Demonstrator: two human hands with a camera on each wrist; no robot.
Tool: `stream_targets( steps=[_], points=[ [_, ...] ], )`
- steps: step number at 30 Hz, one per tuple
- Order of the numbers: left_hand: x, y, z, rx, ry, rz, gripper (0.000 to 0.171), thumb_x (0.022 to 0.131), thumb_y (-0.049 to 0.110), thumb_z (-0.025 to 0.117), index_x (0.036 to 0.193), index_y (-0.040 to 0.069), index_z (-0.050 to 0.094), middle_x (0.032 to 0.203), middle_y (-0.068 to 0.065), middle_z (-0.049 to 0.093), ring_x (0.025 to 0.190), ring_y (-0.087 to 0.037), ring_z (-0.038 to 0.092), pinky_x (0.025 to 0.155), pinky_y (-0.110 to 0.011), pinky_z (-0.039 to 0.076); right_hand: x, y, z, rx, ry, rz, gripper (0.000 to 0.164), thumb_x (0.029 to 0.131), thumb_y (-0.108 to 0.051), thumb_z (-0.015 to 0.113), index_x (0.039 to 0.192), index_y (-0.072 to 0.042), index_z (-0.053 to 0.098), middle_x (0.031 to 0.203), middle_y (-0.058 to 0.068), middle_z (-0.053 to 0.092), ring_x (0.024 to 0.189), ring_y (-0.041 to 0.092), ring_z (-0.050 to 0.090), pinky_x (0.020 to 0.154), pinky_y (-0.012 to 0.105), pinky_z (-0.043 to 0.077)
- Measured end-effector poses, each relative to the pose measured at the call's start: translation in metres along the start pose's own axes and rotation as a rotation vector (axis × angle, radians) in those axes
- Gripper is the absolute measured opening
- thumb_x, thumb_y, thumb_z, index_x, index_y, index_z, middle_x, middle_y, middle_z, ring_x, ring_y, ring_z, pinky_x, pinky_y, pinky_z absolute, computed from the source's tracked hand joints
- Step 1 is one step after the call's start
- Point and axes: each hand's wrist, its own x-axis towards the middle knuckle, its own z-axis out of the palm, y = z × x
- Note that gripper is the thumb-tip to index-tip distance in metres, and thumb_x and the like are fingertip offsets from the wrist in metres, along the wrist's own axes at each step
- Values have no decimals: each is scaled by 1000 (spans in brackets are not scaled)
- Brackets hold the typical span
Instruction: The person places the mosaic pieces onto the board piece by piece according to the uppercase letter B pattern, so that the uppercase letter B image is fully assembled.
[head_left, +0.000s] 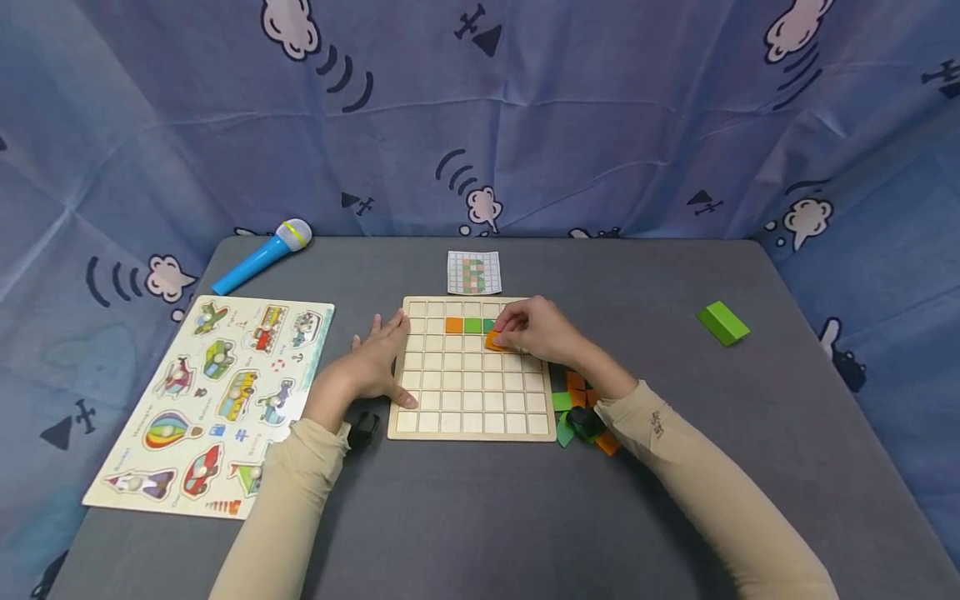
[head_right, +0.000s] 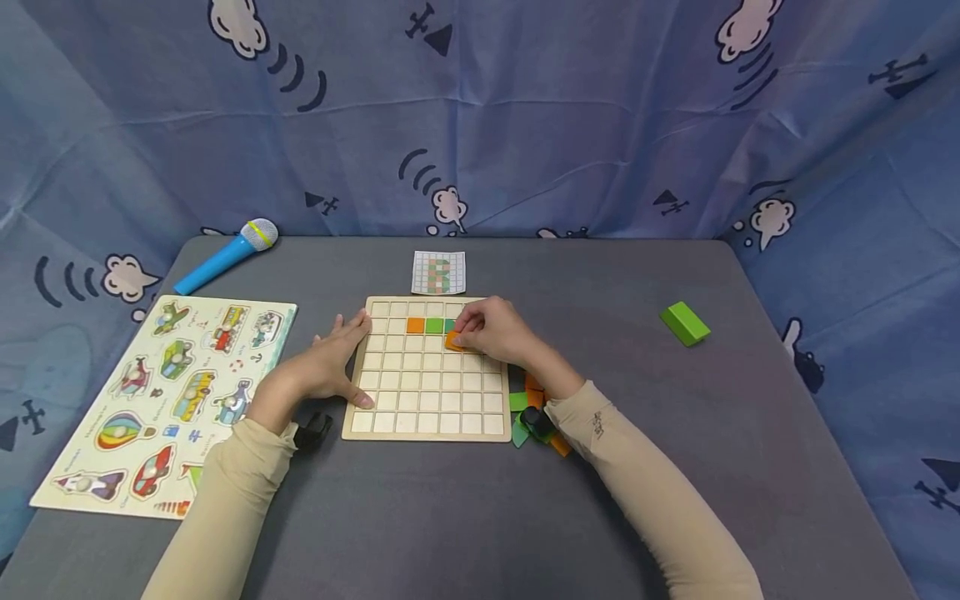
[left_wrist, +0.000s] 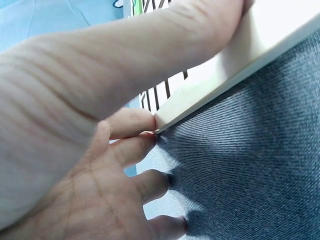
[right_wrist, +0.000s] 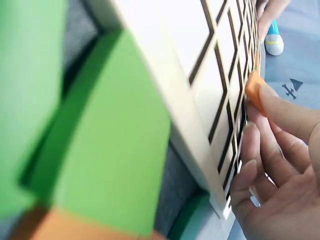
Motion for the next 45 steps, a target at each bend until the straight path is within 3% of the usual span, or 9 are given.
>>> stream_targets(
  steps=[10,25,31,38,45],
  points=[
    [-2,-2,0,8,-2,-21,136,74,25,98,168,-4,4,178,-22,-5,162,-49,-12,125,-77,-1,6,-3,8,-61,17,-32,4,93,-11,83,91,-7,83,96,9,77,76,16,63,70,29,50],
    [0,-1,1,11,-5,-17,135,74,25,98,168,-4,5,178,-21,-6,162,-49,-12,125,-76,0,0,-7,8,-126,56,-9,12,94,-9,81,82,-8,78,89,9,72,71,18,58,65,30,46],
    [-1,-1,1,15,-7,-15,135,74,26,98,169,-4,5,178,-21,-6,162,-49,-12,125,-77,0,-11,-2,2,-109,75,-4,9,94,-9,81,85,-9,80,93,8,75,74,18,60,68,31,49],
    [1,0,1,11,3,-6,135,74,25,98,168,-5,7,178,-22,-5,162,-50,-11,124,-78,1,-29,10,-13,-38,63,-17,7,98,-8,76,93,-5,79,87,10,72,73,19,57,66,29,46],
    [1,0,1,21,5,-3,135,73,26,98,168,-6,7,178,-22,-4,162,-52,-10,124,-79,1,-47,21,-22,-98,38,-5,11,101,-12,73,97,-5,80,91,9,76,78,17,59,71,29,48]
  ],
)
